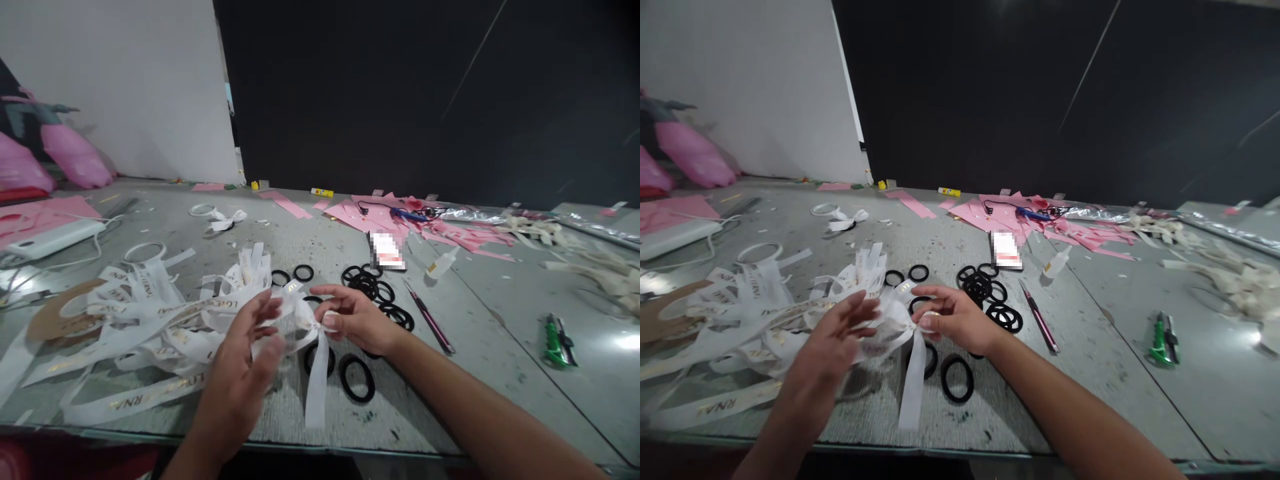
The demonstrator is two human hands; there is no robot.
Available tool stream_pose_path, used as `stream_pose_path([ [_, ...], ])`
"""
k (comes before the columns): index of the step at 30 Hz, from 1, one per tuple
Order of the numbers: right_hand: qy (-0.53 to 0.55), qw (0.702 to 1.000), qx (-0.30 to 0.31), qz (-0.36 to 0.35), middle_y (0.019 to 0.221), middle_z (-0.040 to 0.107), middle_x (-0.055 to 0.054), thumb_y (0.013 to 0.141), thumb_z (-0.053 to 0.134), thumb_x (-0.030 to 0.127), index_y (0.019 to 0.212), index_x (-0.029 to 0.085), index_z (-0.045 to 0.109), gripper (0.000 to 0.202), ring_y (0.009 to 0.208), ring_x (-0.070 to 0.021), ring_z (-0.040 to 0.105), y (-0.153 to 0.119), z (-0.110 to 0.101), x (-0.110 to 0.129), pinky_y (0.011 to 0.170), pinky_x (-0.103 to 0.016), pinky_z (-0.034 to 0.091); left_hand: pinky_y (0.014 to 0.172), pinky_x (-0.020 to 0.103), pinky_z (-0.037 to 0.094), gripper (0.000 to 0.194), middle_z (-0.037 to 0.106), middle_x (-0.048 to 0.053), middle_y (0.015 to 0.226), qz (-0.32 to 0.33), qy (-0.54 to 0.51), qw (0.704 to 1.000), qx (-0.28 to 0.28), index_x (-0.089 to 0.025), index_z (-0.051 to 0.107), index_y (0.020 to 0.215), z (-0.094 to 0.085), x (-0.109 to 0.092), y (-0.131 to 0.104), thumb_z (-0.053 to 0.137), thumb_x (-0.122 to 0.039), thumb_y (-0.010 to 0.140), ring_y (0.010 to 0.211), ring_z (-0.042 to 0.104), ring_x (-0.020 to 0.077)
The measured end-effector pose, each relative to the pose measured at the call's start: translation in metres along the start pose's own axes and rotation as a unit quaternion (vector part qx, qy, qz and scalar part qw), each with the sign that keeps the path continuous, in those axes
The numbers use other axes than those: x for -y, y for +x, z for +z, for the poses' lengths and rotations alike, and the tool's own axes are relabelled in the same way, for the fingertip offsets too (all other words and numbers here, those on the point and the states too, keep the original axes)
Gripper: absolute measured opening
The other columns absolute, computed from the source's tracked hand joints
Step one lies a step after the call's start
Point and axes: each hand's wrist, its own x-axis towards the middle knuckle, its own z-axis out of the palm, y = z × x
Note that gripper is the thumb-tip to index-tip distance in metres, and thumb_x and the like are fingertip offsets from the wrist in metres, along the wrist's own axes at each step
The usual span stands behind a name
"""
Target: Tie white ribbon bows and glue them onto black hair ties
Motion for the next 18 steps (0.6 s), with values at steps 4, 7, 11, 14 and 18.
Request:
stream_pose_path([
  [4, -0.117, 0.992, -0.018, -0.045, 0.098, 0.068, -0.003, 0.072, 0.080, 0.028, 0.112, 0.023, 0.063, 0.044, 0.075, -0.0134, 0.064, -0.001, 0.002, -0.003, 0.059, -0.026, 0.052, 0.085, 0.038, 0.054, 0.061, 0.073, 0.007, 0.099, -0.095, 0.010, 0.989, 0.115, -0.018, 0.050, 0.131, 0.008, 0.009, 0.003, 0.070, -0.035, 0.076, 0.090, 0.069, 0.0211],
  [7, -0.267, 0.949, -0.080, -0.146, 0.097, 0.068, -0.005, 0.080, 0.071, 0.032, 0.104, 0.021, 0.065, 0.027, 0.089, -0.0172, 0.064, -0.001, 0.004, -0.003, 0.077, -0.032, 0.053, 0.077, 0.033, 0.056, 0.051, 0.073, 0.008, 0.095, -0.117, 0.029, 0.987, 0.109, -0.015, 0.057, 0.120, 0.007, 0.020, 0.007, 0.069, -0.038, 0.076, 0.086, 0.070, 0.0207],
  [11, -0.462, 0.795, -0.289, -0.265, 0.082, 0.062, -0.004, 0.087, 0.058, 0.030, 0.087, 0.021, 0.061, 0.010, 0.076, -0.0170, 0.058, 0.003, -0.014, 0.016, 0.073, -0.033, 0.048, 0.067, 0.032, 0.055, 0.049, 0.072, 0.003, 0.086, -0.057, 0.203, 0.974, 0.076, -0.018, 0.056, 0.126, 0.001, 0.030, 0.009, 0.061, -0.038, 0.082, 0.066, 0.067, 0.0169],
  [14, -0.437, 0.643, -0.542, -0.319, 0.087, 0.054, -0.005, 0.081, 0.060, 0.032, 0.093, 0.021, 0.050, 0.019, 0.074, -0.0187, 0.053, -0.001, -0.054, 0.045, 0.071, -0.035, 0.047, 0.070, 0.035, 0.056, 0.049, 0.072, 0.004, 0.092, 0.044, 0.325, 0.944, 0.037, -0.020, 0.051, 0.132, -0.004, 0.038, 0.006, 0.056, -0.034, 0.085, 0.068, 0.066, 0.0179],
  [18, -0.485, 0.418, -0.719, -0.271, 0.117, 0.049, -0.020, 0.073, 0.066, 0.038, 0.114, 0.016, 0.042, 0.053, 0.106, -0.0326, 0.049, -0.024, -0.121, 0.076, 0.096, -0.053, 0.039, 0.079, 0.040, 0.055, 0.038, 0.064, 0.013, 0.111, 0.216, 0.372, 0.901, -0.046, -0.017, 0.055, 0.123, -0.006, 0.049, -0.004, 0.056, -0.029, 0.086, 0.084, 0.066, 0.0228],
])
